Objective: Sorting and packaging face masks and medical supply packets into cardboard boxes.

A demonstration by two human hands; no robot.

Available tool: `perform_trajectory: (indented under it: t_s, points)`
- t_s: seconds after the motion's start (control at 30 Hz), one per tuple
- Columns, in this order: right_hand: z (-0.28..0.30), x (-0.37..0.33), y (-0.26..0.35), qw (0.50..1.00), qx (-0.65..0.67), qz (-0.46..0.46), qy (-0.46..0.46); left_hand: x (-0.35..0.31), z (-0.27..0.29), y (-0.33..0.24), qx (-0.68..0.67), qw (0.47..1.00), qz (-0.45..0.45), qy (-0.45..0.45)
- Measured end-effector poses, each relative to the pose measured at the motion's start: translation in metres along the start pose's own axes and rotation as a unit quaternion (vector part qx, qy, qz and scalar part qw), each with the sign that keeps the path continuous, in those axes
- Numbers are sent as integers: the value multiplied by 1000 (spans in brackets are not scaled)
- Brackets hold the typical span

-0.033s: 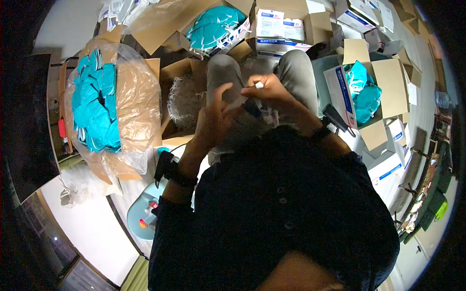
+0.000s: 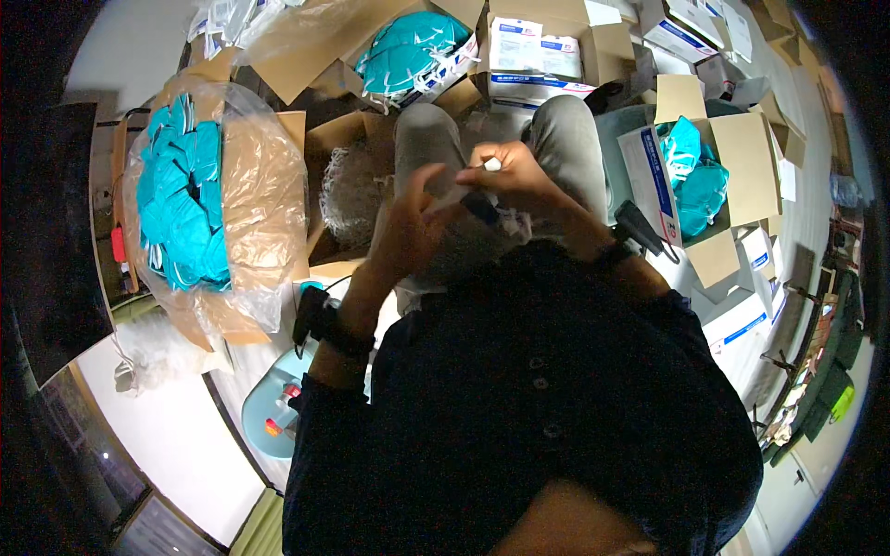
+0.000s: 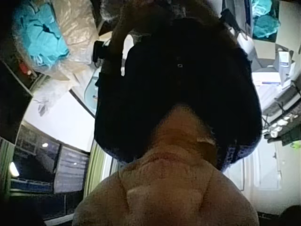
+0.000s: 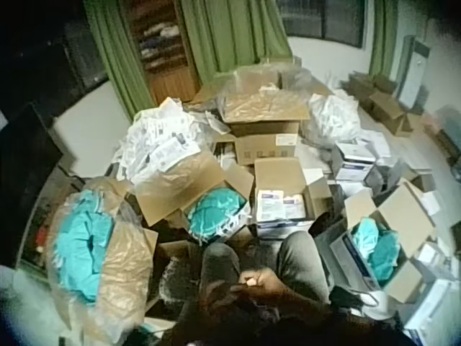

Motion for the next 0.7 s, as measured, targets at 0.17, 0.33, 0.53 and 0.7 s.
perform_trajectory:
  t_s: [0.17,0.33,0.53,0.7]
  points:
    - [-15,6,32,990,-89,60,-91,4,4,16,115,986,-92,78]
    - [-12,27,-4,987,-50,-10,-154,1,-7,-2,330,939,-92,38]
    - [47,39,-92,944,-140,-202,-219,-12,6,-71,122,951,-265,-107]
    - [35,49,-104,964,76,-164,-196,-23,23,-53,151,904,-238,-322]
Point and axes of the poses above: each hand's wrist, its own x-axis towards the middle knuckle, its own z-axis out of the back of the hand, y = z × x, the point moved 4 cm from there along x, towards the middle knuckle, and after that the axes turned 5 degrees about -x, right-handed, at the moved point
